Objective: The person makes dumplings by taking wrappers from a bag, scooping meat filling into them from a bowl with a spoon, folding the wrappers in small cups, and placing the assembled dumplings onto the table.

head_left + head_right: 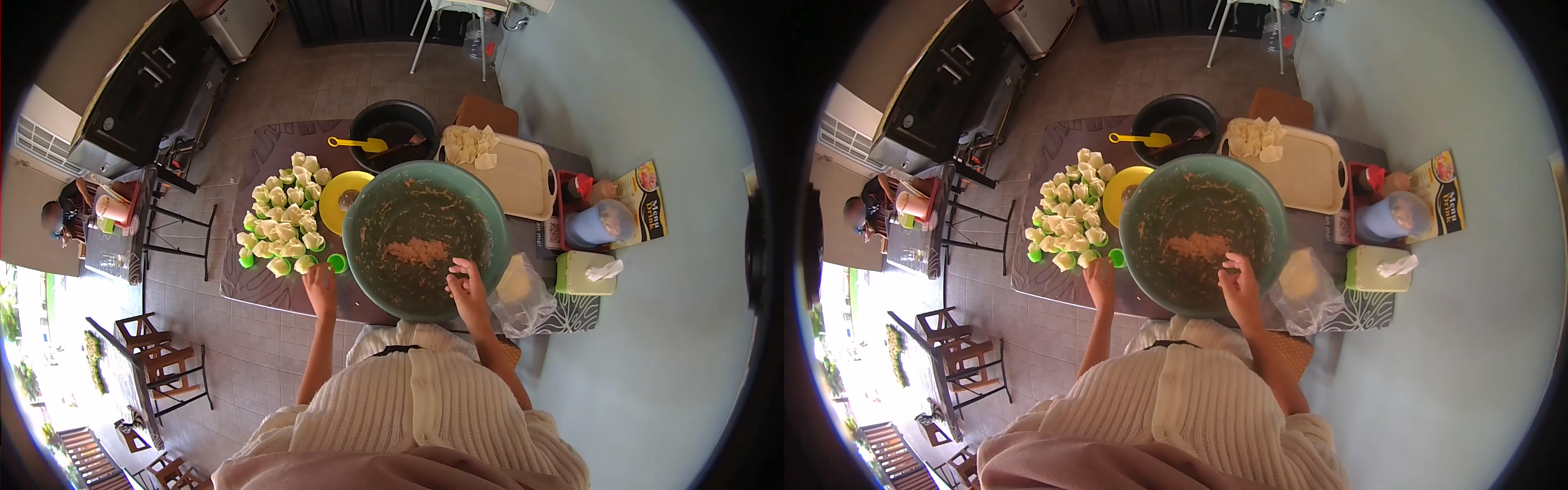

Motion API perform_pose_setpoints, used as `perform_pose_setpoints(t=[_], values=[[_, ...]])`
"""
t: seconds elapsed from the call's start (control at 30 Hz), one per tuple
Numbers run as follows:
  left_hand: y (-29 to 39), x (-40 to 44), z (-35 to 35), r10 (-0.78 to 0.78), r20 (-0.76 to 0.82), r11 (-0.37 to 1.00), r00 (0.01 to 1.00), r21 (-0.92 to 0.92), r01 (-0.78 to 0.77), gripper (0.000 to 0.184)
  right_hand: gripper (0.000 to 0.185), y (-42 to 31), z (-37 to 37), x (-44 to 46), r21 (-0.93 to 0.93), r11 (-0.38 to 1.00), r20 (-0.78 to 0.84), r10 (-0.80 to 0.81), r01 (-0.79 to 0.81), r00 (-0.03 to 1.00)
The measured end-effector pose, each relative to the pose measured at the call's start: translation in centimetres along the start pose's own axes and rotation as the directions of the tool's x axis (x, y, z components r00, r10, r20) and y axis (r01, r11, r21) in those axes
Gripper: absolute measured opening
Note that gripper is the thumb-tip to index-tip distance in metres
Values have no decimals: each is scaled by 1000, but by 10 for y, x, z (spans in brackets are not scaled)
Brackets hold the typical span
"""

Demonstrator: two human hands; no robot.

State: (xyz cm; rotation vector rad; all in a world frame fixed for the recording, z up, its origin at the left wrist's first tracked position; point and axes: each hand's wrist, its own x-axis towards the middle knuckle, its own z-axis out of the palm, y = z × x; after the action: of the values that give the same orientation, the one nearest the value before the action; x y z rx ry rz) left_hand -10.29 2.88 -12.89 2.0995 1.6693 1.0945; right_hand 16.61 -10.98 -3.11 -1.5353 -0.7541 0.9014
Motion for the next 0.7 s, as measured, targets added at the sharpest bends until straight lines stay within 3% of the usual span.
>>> perform_pose_setpoints(t=[0.03,0.1,0.23,0.4,0.6,0.7], values=[[2,0,1,-1,1,1000,1000,1,1,15,35,0,0,1,-15,1000,0,-12,12,1000],[6,1,2,85,214,989,973,101,-109,16,34,1,0,0,-28,999,-1,-23,23,1000],[4,4,9,104,234,964,967,216,-156,15,32,-2,-4,-1,-130,986,-13,-104,102,994],[7,10,5,131,215,974,968,154,-165,8,32,-2,-25,-5,-166,977,-54,-142,132,988],[-13,12,9,72,363,994,929,48,-95,11,30,-9,-80,-18,-173,984,-257,-80,36,963],[-7,11,8,94,363,993,927,39,-116,11,29,-1,-108,-27,-270,962,-354,-146,49,924]])
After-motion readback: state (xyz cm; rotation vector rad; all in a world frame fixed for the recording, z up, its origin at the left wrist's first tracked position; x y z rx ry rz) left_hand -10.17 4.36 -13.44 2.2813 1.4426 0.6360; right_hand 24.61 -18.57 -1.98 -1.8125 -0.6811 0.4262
